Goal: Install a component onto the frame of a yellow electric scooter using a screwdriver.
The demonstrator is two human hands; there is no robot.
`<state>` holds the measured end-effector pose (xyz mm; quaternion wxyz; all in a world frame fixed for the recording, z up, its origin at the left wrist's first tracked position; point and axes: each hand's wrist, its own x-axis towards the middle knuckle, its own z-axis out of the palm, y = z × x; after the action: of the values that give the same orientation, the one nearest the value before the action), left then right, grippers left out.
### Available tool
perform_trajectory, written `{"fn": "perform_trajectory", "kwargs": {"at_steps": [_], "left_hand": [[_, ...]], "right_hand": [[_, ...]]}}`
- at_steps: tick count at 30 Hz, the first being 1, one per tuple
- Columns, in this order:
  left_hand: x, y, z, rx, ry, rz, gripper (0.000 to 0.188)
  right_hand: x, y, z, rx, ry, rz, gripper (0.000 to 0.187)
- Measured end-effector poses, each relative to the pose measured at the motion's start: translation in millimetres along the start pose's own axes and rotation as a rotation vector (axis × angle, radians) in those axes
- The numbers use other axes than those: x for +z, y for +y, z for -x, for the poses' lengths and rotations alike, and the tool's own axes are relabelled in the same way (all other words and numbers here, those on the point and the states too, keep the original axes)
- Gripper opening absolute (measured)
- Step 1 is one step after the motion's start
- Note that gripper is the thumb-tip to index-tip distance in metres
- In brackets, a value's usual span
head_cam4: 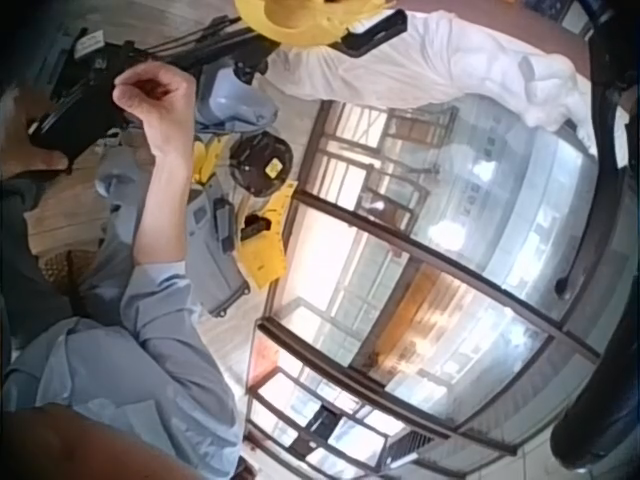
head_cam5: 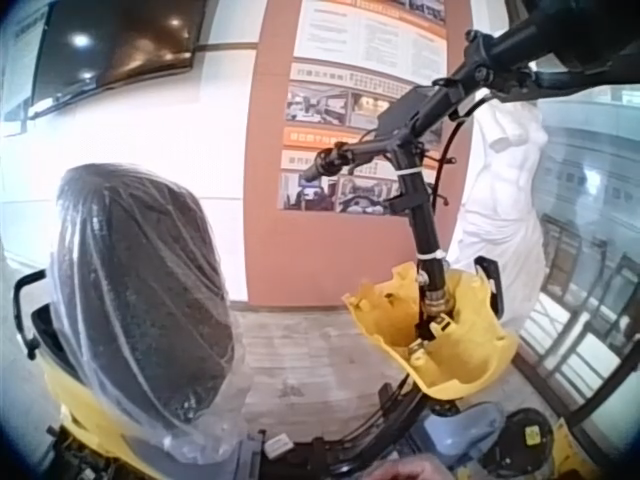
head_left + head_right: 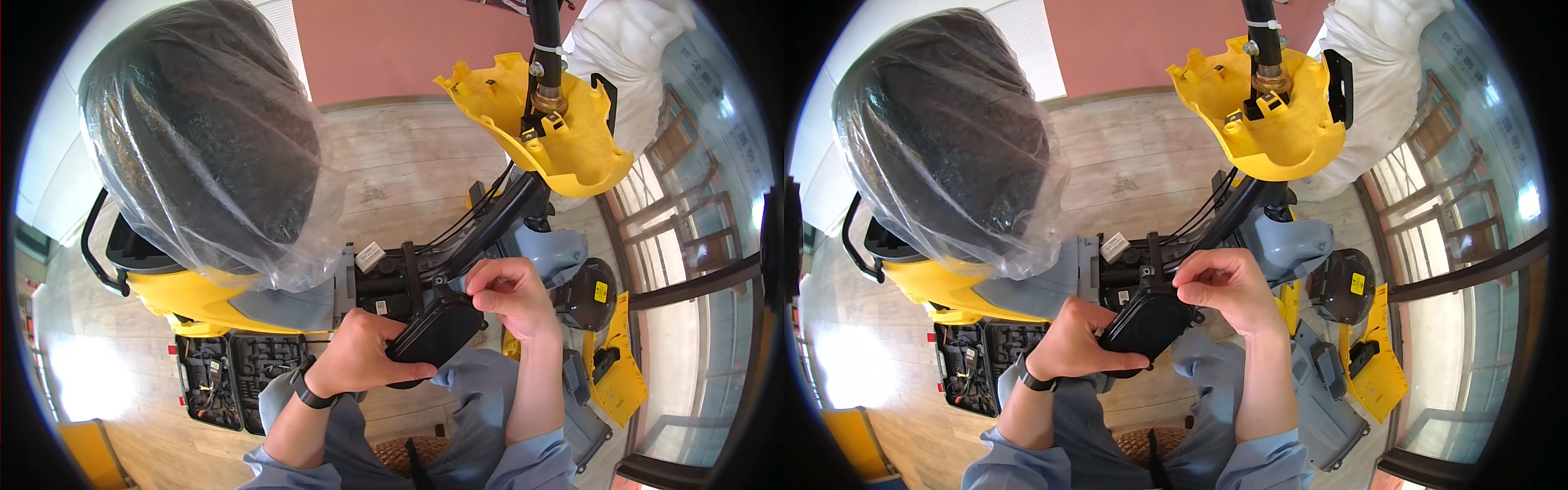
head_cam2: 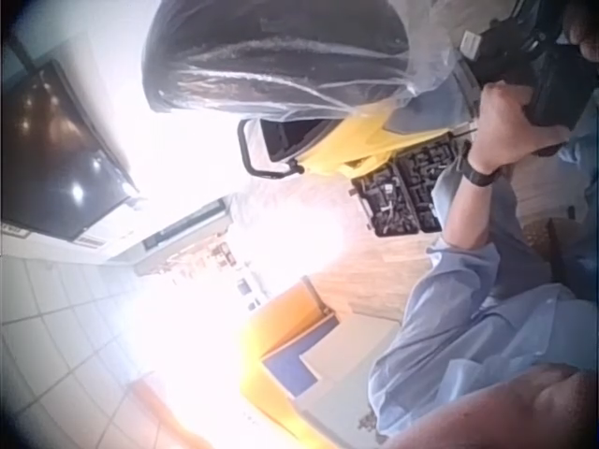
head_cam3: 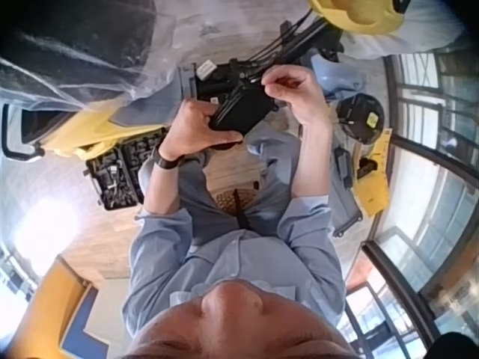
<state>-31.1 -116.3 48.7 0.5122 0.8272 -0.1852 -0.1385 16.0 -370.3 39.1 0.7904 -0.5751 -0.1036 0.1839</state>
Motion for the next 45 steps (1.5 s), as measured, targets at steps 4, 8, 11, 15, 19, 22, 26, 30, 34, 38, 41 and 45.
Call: {"fn": "perform_trajectory", "kwargs": {"at_steps": [4, 8, 11, 15, 19, 22, 26, 30, 34, 38, 41, 45], "left_hand": [[-1, 0, 0, -0.017, -0.040, 0.120, 0.033], [-2, 1, -1, -0.073, -0.067, 0.116, 0.034], [1, -1, -1, -0.068, -0.040, 0.093, 0.035], [-1, 3, -1, -0.080, -0.037, 0.022, 0.037], [3, 3, -1, -0.098, -0.049, 0.112, 0.037], [9, 1, -1, -0.108, -0.067, 0.234, 0.036], [14, -10, -1, -0.143, -0.099, 0.370, 0.034], [10, -9, -2, -0.135, -0.054, 0.478, 0.031], [6, -6, -11, -0.119, 0.013, 0.655, 0.026], [10, -5, -24, -0.113, 0.153, 0.889, 0.023], [10, -5, -29, -0.169, 0.271, 0.927, 0.022], [10, -3, -27, -0.157, 0.318, 0.885, 0.023]], "right_hand": [[1, -3, 1, -0.024, 0.005, 0.068, 0.013], [0, -1, 1, -0.032, 0.029, 0.104, 0.012], [3, 2, -1, 0.032, 0.092, 0.050, 0.013], [9, 1, -3, 0.110, 0.118, -0.032, 0.013], [2, 3, -3, 0.155, 0.088, -0.152, 0.022], [-1, 8, -3, 0.179, 0.027, -0.273, 0.027], [1, 11, -4, 0.142, -0.034, -0.314, 0.027], [11, 18, -10, 0.133, 0.171, -0.576, 0.024], [-1, 84, -6, 0.351, 0.444, -0.766, 0.024], [57, 110, 15, 0.423, 0.071, -0.315, 0.024], [79, 121, 11, 0.499, -0.093, -0.422, 0.028], [63, 140, 8, 0.714, -0.194, -0.829, 0.025]]}}
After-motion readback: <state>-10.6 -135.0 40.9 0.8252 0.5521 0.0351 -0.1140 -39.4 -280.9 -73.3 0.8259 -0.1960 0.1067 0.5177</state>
